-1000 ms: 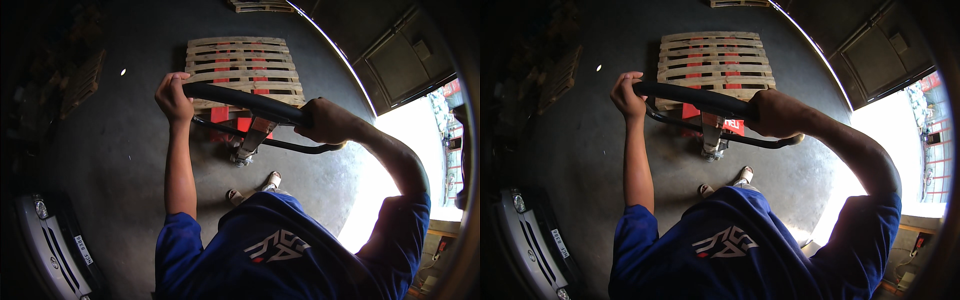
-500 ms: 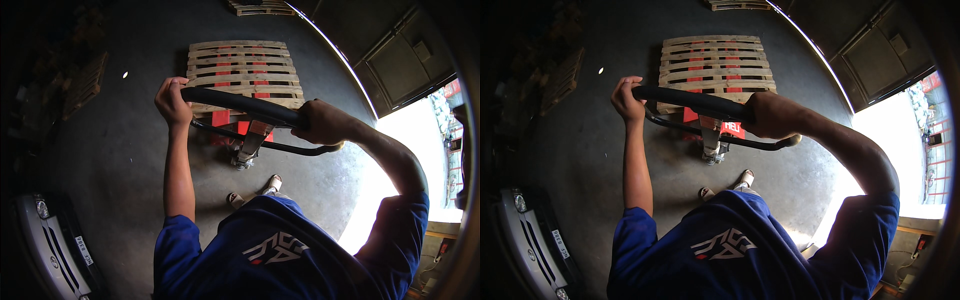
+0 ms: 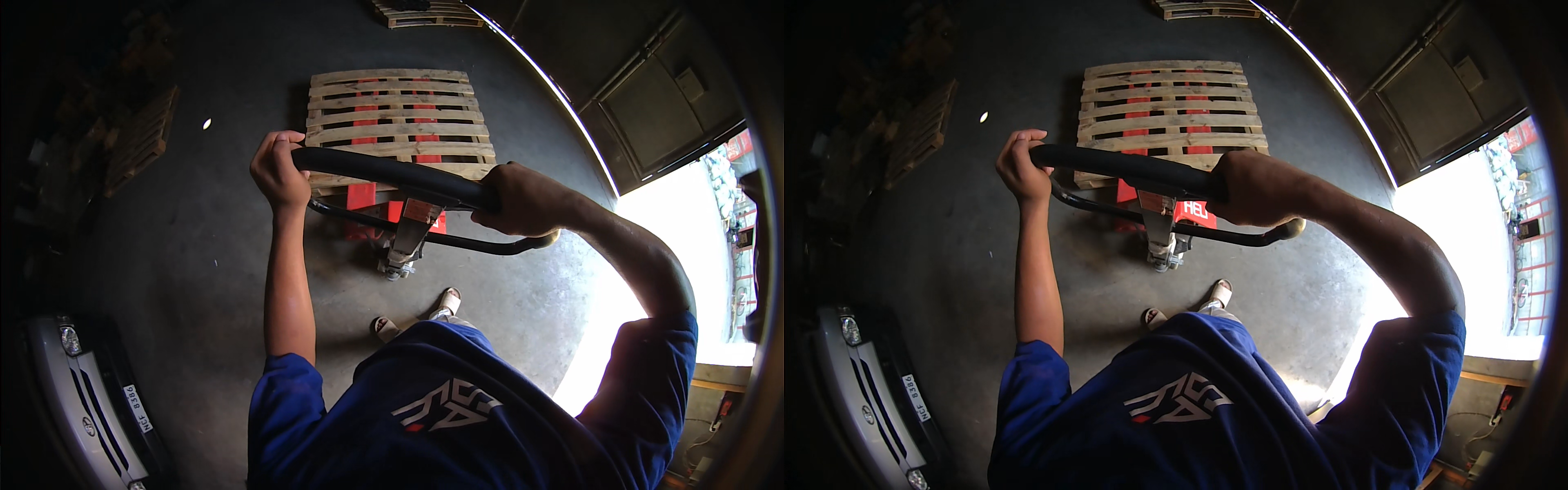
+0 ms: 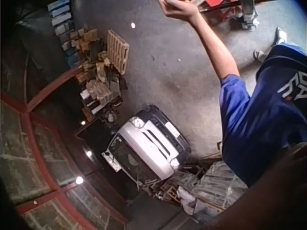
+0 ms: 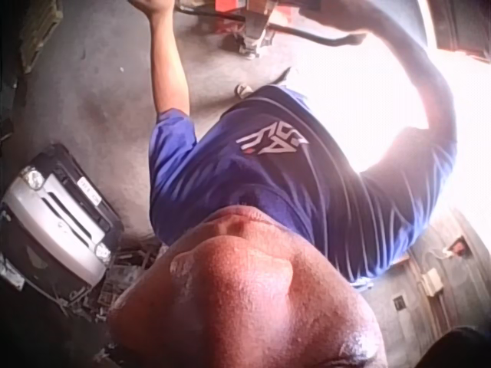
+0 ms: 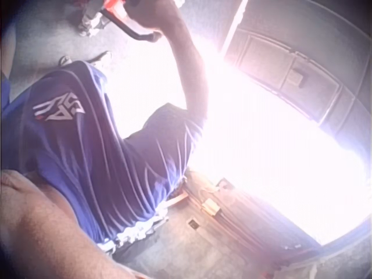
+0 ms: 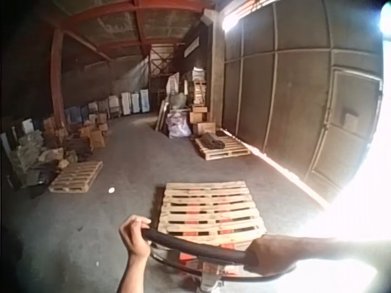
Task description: The person uses a red manual pallet jack to lift and move a wooden pallet across a warehouse floor. They position the jack under the pallet, pump the handle to raise it, and pull the pallet toward the open garage door.
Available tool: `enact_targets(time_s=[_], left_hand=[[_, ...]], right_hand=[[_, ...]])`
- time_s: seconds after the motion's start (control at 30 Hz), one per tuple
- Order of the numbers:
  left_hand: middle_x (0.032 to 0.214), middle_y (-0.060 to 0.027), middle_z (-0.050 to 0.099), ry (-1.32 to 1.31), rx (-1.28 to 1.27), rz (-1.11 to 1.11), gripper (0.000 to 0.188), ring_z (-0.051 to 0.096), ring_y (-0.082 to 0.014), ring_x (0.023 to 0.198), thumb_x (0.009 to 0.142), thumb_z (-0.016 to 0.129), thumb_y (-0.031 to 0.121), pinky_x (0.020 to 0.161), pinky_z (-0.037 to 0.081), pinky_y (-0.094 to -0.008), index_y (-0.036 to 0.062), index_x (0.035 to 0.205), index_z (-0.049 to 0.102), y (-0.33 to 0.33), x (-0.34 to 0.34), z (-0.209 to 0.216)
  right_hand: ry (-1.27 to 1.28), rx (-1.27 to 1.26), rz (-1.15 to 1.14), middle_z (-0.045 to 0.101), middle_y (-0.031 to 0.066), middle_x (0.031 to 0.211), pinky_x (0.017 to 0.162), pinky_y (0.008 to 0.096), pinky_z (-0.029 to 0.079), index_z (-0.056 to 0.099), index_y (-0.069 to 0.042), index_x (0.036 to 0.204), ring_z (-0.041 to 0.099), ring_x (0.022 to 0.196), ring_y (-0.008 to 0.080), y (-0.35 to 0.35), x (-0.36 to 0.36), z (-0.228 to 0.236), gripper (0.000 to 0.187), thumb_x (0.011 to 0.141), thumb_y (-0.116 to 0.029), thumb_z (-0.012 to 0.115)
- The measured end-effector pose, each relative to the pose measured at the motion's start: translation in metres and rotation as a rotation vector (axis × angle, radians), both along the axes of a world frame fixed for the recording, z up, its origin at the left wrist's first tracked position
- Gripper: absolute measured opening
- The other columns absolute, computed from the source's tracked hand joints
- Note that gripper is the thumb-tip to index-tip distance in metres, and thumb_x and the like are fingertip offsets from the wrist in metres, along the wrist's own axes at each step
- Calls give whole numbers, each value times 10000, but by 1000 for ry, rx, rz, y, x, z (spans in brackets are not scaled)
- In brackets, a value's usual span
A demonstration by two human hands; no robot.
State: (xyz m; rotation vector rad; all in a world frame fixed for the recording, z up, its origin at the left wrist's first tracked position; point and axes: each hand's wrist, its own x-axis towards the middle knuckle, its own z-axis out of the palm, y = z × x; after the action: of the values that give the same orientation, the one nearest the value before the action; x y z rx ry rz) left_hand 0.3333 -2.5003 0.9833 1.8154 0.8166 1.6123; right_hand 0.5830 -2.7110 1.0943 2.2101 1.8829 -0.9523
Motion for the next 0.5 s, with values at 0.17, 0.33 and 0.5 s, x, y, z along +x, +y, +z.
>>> enact_targets(time_s=[0.17, 0.33, 0.5], left_hand=[[580, -68, 552, 10, 103, 14, 394, 531, -181, 439, 989, 429, 222, 456, 400, -328, -15, 776, 661, 3, -1, -1], [557, -62, 538, -20, 20, -18, 397, 516, -163, 415, 991, 435, 228, 441, 384, -320, -17, 778, 662, -4, 0, 4], [550, -56, 530, -30, 5, -13, 397, 515, -157, 416, 993, 436, 231, 431, 374, -319, -15, 779, 663, -3, -1, 2]], right_hand=[[3, 20, 11, 721, 131, 799, 738, 409, 572, 715, 2, 955, 714, 758, 241, -1, 1, 0, 269, 956, -266, 702], [25, 30, 17, 722, 135, 809, 741, 409, 569, 715, 5, 957, 713, 761, 245, -1, 3, -2, 264, 954, -258, 702], [30, 30, 14, 723, 137, 816, 743, 406, 563, 712, 11, 966, 712, 765, 249, -1, 3, -1, 258, 950, -247, 705]])
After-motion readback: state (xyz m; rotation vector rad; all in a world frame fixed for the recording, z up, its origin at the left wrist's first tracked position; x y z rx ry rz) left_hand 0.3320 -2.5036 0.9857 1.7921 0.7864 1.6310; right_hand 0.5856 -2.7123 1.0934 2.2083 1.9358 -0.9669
